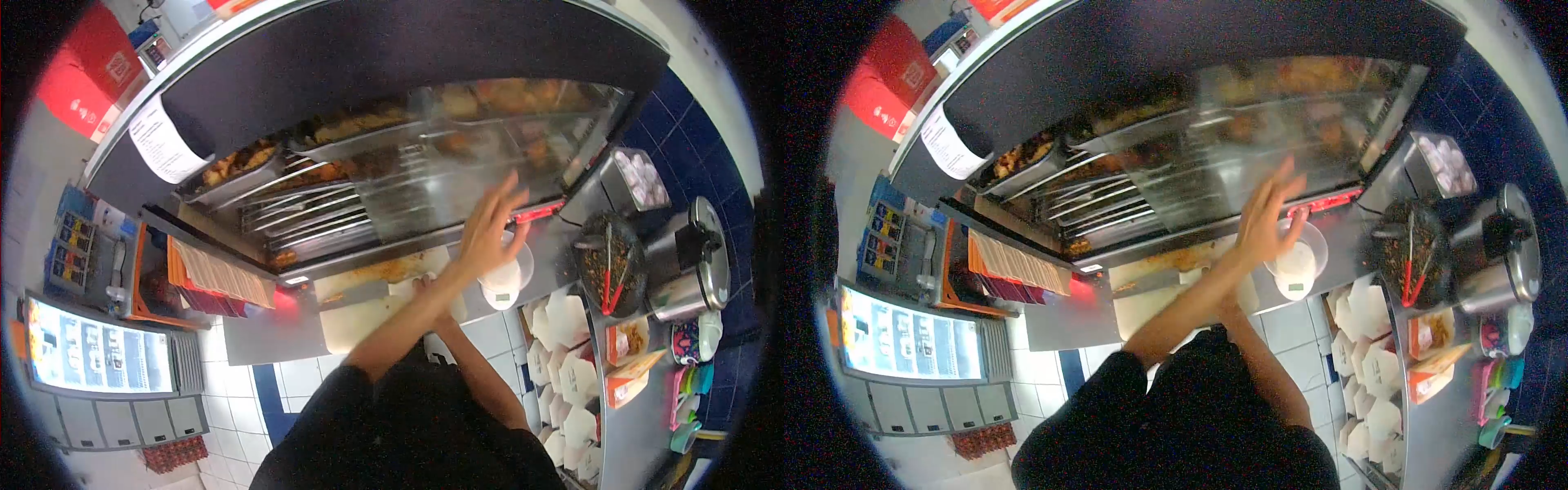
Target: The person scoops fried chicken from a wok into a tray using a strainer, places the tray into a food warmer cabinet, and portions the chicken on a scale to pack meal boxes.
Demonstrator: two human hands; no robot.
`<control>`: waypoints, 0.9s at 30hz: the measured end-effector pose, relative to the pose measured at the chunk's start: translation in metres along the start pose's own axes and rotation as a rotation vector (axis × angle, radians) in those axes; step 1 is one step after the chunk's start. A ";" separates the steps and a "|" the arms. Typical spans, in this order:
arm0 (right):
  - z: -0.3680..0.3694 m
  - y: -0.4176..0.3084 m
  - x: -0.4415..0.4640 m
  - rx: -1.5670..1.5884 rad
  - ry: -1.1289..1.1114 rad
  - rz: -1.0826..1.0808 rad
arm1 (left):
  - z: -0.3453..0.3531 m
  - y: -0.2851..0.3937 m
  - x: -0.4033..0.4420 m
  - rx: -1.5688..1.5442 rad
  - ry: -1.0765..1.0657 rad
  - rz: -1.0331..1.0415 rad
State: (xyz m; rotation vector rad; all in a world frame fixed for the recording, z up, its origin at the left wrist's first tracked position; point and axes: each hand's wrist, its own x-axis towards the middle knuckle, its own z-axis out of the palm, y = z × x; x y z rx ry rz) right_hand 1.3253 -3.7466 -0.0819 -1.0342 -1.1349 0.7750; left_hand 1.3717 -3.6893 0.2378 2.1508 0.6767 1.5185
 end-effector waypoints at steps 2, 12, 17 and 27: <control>0.010 -0.041 0.016 0.107 -0.025 0.102 | -0.040 -0.005 -0.052 0.043 -0.072 -0.045; -0.021 -0.144 0.086 0.141 -0.454 0.469 | -0.151 -0.063 -0.186 -0.023 0.024 -0.766; -0.016 -0.162 0.095 0.279 -0.395 0.628 | -0.141 -0.086 -0.177 -0.207 0.026 -0.875; 0.008 -0.178 0.061 -0.610 -0.120 0.149 | -0.131 -0.095 -0.204 0.376 -0.087 -0.649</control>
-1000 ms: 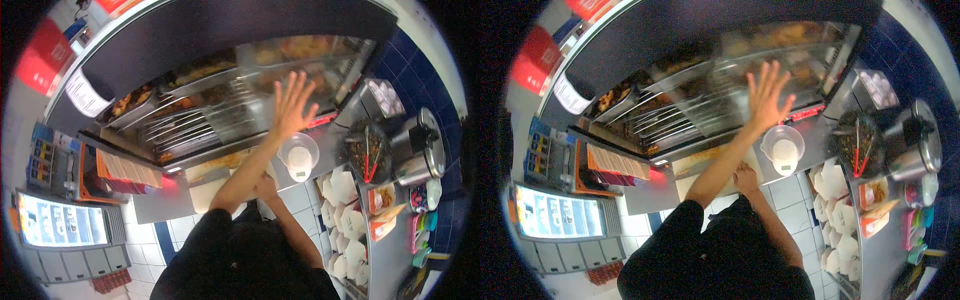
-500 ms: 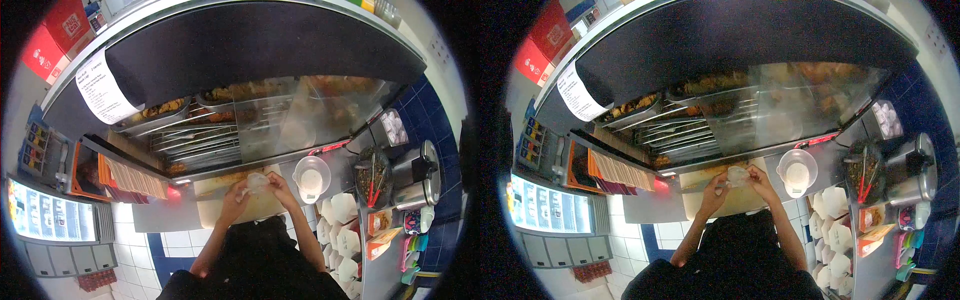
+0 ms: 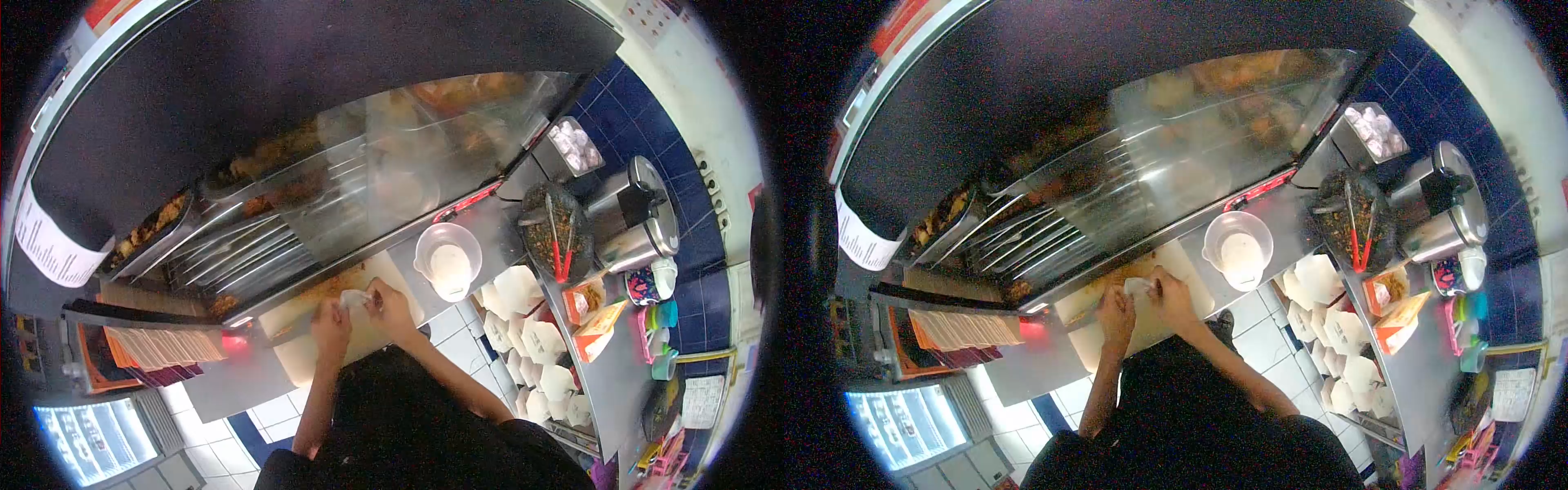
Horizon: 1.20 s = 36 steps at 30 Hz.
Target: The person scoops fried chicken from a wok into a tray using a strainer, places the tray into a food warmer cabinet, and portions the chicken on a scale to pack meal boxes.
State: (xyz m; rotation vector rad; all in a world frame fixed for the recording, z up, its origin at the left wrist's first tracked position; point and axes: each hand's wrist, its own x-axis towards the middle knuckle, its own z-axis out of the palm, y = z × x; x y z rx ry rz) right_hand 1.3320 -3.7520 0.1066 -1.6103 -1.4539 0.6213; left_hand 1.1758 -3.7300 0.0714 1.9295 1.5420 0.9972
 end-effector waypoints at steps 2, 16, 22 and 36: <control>0.000 -0.006 -0.005 0.110 0.027 0.057 | 0.012 -0.005 -0.002 -0.029 0.090 -0.020; -0.078 0.157 -0.110 -0.659 0.293 0.237 | -0.007 0.008 -0.023 -0.143 0.020 -0.232; -0.080 0.151 -0.103 -0.891 0.000 0.342 | -0.001 0.006 -0.025 -0.135 0.021 -0.193; -0.053 0.028 -0.052 0.301 -0.239 0.471 | 0.007 0.022 -0.021 -0.811 -0.138 -0.544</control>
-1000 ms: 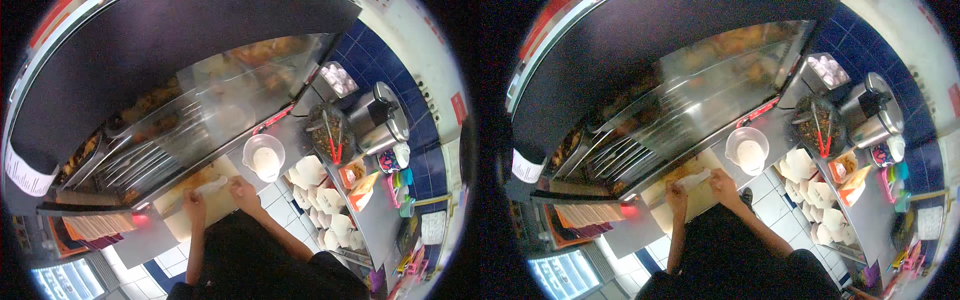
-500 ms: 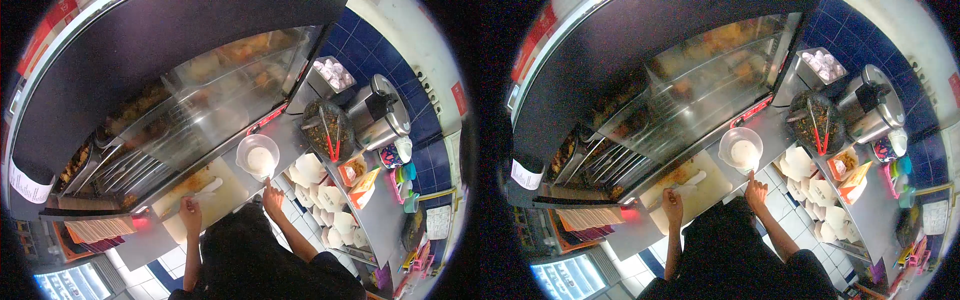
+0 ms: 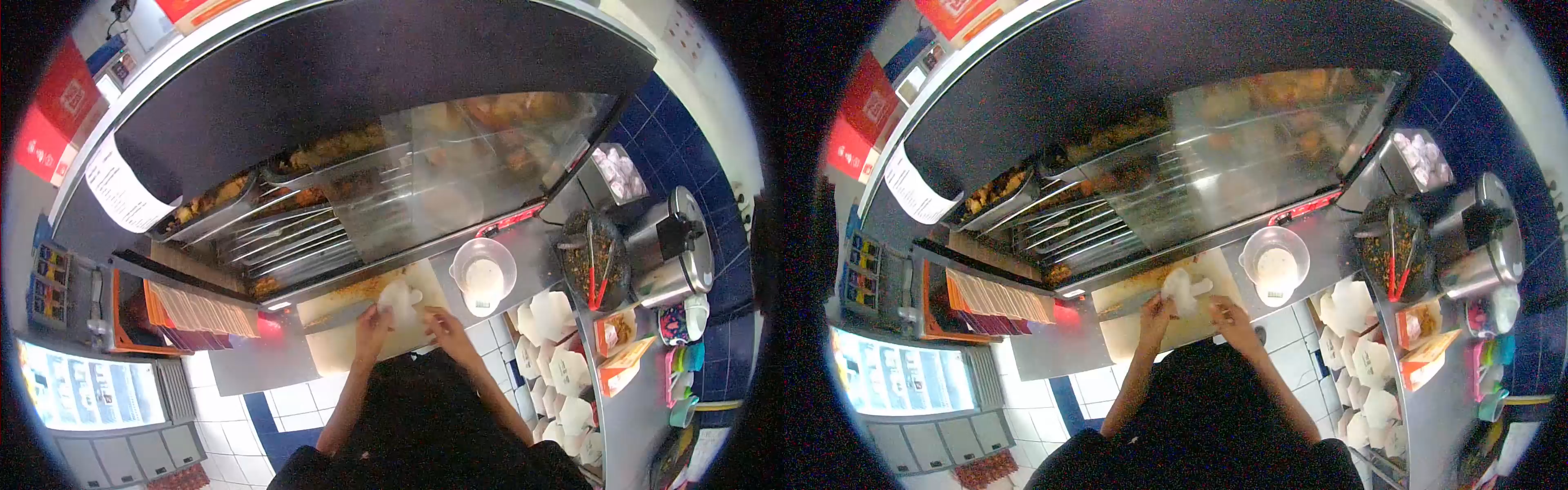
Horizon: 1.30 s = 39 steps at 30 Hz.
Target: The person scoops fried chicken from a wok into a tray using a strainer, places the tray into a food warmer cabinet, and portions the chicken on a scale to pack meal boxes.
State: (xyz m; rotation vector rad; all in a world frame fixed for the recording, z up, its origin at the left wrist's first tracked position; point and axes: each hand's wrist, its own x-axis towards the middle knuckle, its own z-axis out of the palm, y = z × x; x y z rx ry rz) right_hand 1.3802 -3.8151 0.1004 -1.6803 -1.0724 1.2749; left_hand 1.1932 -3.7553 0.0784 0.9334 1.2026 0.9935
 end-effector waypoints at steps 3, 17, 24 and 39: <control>0.028 -0.026 0.007 0.496 -0.169 0.038 | 0.001 0.014 -0.009 0.444 0.042 0.210; 0.035 -0.020 0.037 0.148 0.288 -0.391 | -0.015 0.024 -0.014 0.023 0.111 0.190; 0.040 -0.038 0.040 -0.097 0.563 -0.497 | 0.022 0.070 -0.039 0.407 0.192 0.574; 0.043 -0.085 -0.035 -0.175 0.105 -0.712 | 0.017 0.058 -0.059 0.456 -0.048 0.431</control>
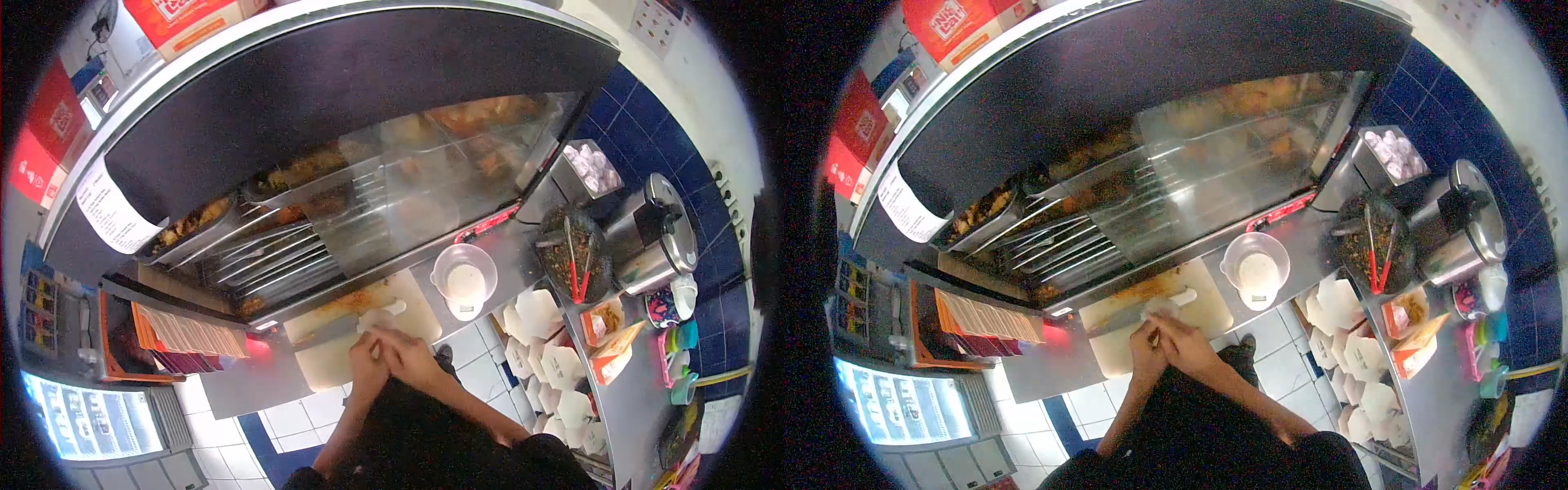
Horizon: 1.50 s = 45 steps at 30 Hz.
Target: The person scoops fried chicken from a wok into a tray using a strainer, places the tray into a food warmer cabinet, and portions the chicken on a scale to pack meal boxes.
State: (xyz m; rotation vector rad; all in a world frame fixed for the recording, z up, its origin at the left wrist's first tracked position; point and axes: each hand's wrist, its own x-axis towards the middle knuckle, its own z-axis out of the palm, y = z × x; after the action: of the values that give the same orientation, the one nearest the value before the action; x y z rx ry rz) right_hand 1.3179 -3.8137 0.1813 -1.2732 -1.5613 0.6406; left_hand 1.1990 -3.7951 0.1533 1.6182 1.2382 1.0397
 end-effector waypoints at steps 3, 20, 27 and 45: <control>-0.001 0.000 -0.012 -0.172 -0.018 -0.170 | 0.000 -0.026 0.004 -0.322 -0.025 -0.116; -0.003 0.038 0.000 1.074 0.042 0.690 | -0.018 -0.027 0.012 -0.718 -0.073 -0.389; -0.007 0.055 0.015 0.991 0.097 0.780 | -0.005 -0.007 0.002 -0.008 0.235 0.069; 0.016 0.037 -0.025 0.089 -0.052 0.393 | -0.001 -0.036 0.029 -1.054 -0.100 -0.400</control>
State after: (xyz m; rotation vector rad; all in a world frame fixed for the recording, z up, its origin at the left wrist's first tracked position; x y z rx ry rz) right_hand 1.3179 -3.8228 0.1346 -1.5195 -1.3151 0.9860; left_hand 1.1923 -3.7607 0.1230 0.5697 0.6750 1.0533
